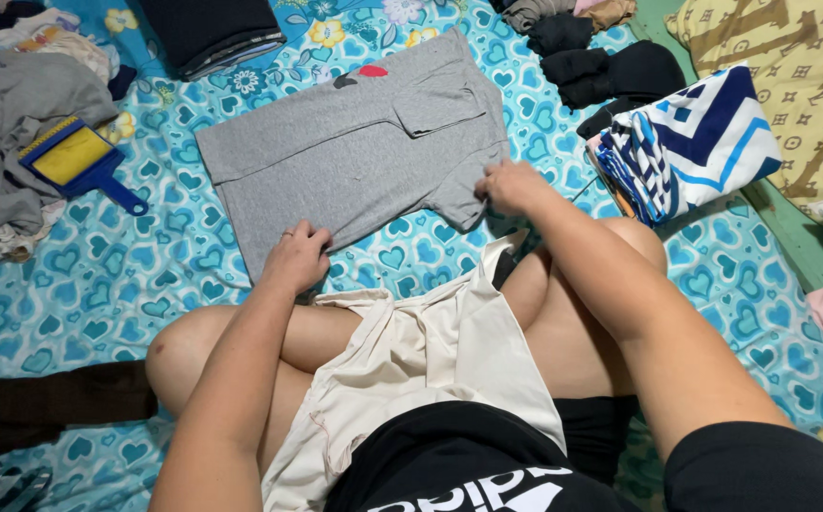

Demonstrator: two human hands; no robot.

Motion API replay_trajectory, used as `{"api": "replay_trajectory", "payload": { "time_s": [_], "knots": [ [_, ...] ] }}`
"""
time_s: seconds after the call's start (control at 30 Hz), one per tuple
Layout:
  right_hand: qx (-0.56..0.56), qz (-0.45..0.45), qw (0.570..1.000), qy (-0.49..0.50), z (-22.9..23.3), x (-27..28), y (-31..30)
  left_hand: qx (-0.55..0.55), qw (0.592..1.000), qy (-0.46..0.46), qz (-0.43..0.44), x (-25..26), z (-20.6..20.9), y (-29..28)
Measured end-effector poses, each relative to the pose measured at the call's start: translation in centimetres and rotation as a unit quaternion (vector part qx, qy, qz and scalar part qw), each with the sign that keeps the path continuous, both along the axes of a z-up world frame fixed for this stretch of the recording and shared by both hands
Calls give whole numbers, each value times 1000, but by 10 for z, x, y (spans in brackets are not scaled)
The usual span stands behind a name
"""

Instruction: The person sits on a bed and folds a grey t-shirt by hand. They smooth the fabric, fold the sleeves and sides inward, and then fold the shirt into a compact rectangle. The folded shirt is placed on a stack of other folded clothes.

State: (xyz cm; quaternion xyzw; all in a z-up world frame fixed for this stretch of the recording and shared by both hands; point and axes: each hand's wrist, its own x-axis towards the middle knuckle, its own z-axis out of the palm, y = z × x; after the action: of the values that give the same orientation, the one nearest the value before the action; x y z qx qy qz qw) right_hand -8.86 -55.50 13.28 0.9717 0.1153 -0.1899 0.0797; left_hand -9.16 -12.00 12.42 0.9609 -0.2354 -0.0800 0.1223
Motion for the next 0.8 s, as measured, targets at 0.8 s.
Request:
{"api": "replay_trajectory", "payload": {
  "time_s": [0.8],
  "knots": [
    [70,61,996,-12,-7,-12,46,125,966,167,155,13,3,24]
  ]
}}
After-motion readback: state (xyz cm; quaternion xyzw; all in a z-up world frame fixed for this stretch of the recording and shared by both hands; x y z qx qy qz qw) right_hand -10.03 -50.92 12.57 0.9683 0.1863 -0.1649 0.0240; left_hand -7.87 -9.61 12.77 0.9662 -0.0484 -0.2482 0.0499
